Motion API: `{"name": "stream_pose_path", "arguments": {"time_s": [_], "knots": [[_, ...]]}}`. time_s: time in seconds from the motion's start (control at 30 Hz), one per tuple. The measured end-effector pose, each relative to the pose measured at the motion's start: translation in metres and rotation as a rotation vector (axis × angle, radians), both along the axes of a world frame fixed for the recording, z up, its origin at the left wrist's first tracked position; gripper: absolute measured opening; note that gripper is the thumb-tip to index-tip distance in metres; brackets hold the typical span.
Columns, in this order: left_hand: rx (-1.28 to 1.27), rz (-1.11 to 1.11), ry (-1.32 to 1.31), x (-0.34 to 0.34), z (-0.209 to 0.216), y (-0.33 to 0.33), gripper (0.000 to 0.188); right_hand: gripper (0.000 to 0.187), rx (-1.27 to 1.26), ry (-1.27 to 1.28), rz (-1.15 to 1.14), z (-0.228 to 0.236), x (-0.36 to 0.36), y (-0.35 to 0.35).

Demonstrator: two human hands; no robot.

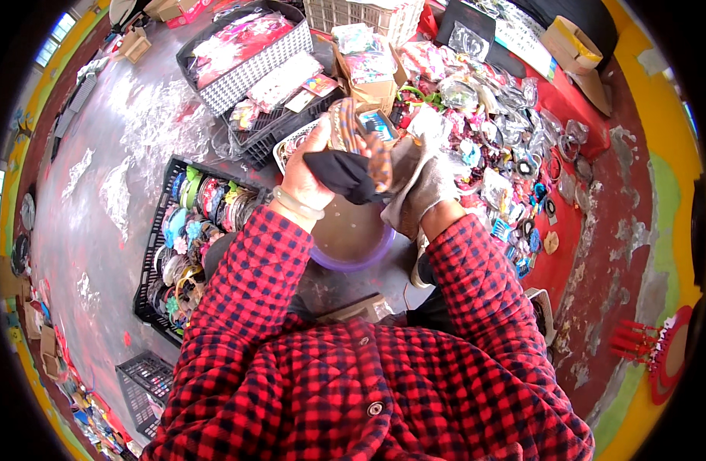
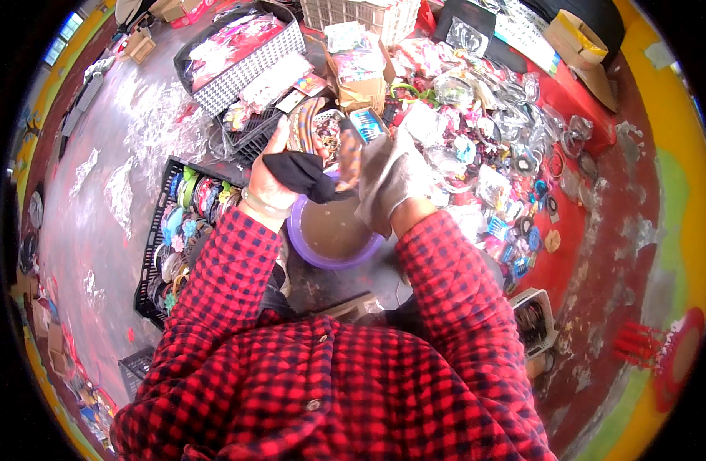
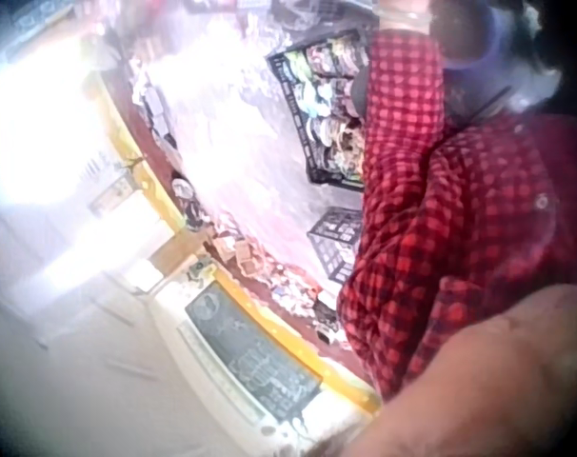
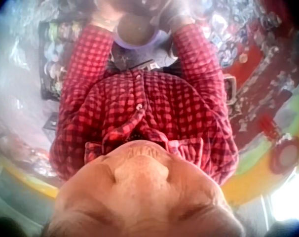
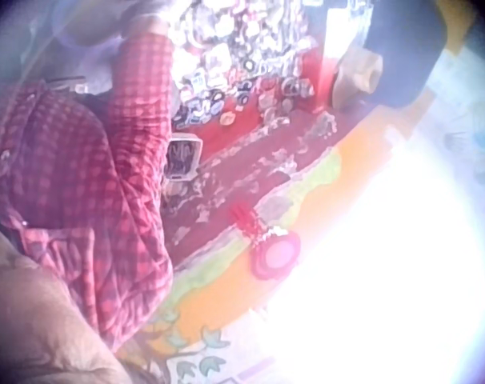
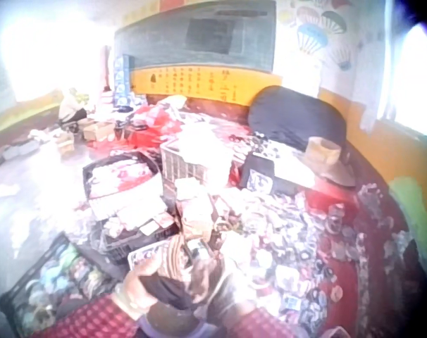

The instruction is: The person sits on the floor and cleans a black fabric item by wiping it with a white cloth. They then open a plastic bag and remove a bundle of white elastic bands, handling them with their hands.

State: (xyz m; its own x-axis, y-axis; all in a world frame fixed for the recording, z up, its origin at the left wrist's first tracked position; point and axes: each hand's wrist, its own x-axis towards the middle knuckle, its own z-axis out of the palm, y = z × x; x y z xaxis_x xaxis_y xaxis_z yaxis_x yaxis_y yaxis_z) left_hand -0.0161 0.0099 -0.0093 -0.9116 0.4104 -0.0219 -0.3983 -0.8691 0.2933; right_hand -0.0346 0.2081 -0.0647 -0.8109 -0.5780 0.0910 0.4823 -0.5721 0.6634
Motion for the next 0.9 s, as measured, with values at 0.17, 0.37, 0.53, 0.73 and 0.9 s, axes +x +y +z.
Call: {"name": "stream_pose_path", "arguments": {"time_s": [0.17, 0.37, 0.53, 0.73, 0.9], "knots": [[-0.053, 0.183, -0.074, -0.006, -0.009, -0.008, 0.041, 0.030, -1.366, -1.192, -0.142, 0.099, 0.029, -0.034], [-0.132, 0.078, 0.078, -0.007, -0.010, -0.014, 0.028, 0.017, -1.545, -1.183, 0.024, 0.082, 0.025, -0.026], [-0.407, 0.134, 0.248, -0.006, -0.018, -0.011, 0.032, 0.014, -1.625, -1.190, 0.112, 0.090, 0.023, -0.021], [-0.442, 0.027, 0.186, -0.001, -0.017, -0.001, 0.019, 0.010, -1.991, -1.225, 0.422, 0.092, 0.022, -0.009], [-0.720, 0.050, 0.337, -0.004, -0.035, -0.001, 0.021, 0.010, -2.113, -1.285, 0.700, 0.099, 0.016, -0.002]]}}
